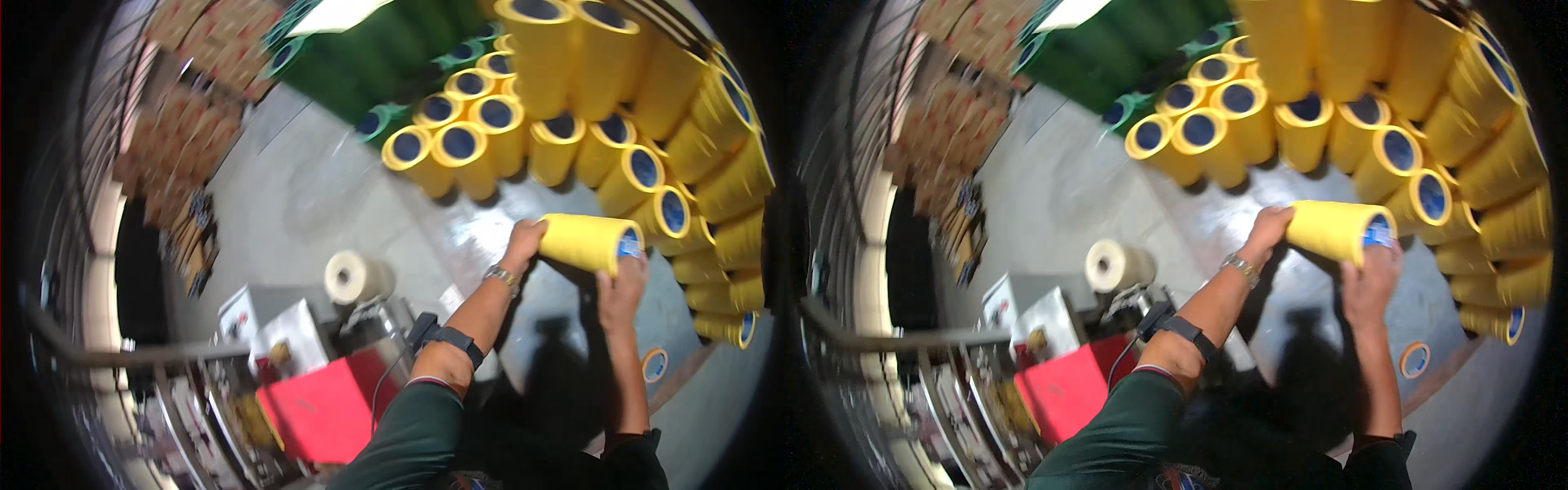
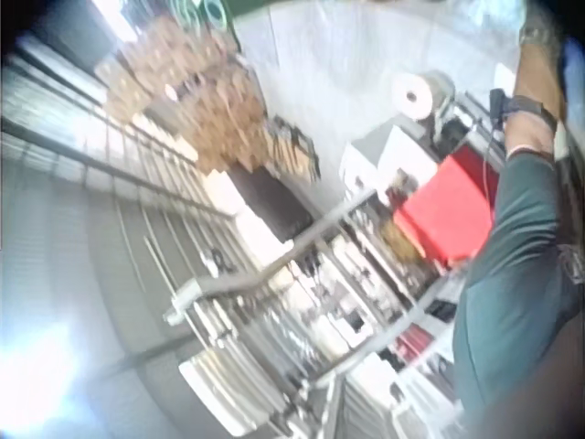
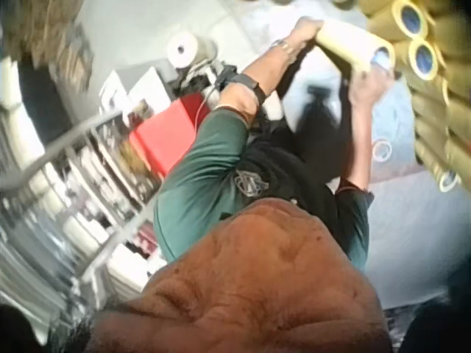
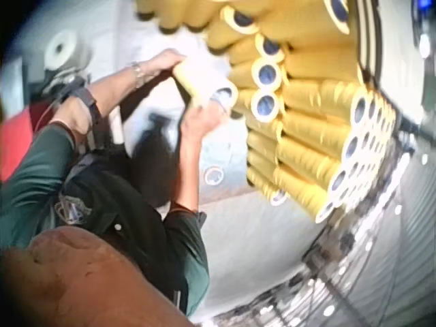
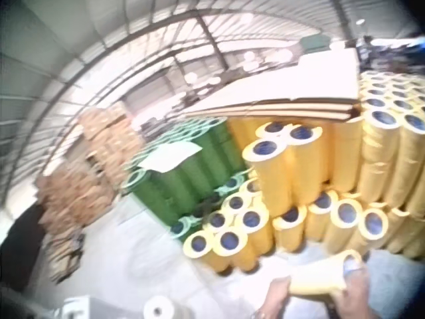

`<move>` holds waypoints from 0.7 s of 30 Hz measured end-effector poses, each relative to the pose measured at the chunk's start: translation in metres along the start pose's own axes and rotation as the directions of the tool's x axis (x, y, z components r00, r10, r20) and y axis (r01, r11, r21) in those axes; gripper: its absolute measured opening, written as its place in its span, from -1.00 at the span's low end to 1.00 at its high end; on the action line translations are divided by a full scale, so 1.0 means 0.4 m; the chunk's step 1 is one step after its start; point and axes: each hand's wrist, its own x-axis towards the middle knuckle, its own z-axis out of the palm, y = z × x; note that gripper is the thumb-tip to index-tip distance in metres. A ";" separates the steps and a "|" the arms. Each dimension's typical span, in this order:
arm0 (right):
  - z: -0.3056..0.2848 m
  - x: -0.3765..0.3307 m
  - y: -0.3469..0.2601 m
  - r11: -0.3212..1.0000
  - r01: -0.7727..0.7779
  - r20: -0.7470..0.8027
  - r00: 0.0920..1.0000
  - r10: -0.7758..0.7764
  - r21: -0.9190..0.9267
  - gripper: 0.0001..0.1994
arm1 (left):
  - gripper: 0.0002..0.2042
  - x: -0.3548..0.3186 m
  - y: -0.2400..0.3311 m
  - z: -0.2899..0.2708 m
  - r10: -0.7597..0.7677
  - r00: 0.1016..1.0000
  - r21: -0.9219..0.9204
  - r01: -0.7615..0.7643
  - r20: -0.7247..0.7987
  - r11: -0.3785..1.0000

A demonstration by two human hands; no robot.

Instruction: Processing rolls of yellow and green foam/tape using a heat-sealing or packaging machine in a warehouse setting.

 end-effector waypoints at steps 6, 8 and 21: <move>-0.035 -0.044 -0.194 0.894 -0.202 -0.042 0.970 0.238 0.400 -0.67 | -0.65 -0.401 0.201 -0.296 0.568 0.714 0.273 -0.499 -0.409 0.823; -0.048 -0.025 -0.300 0.577 -0.271 0.155 0.958 0.243 0.770 -0.68 | -0.62 -0.599 0.229 -0.427 0.602 0.653 0.258 -0.550 -0.461 0.794; 0.122 -0.277 -1.187 0.366 -0.463 0.587 0.564 -0.581 0.807 -0.67 | -0.35 -1.683 -0.305 -0.736 0.246 0.329 0.025 -0.554 -0.912 0.832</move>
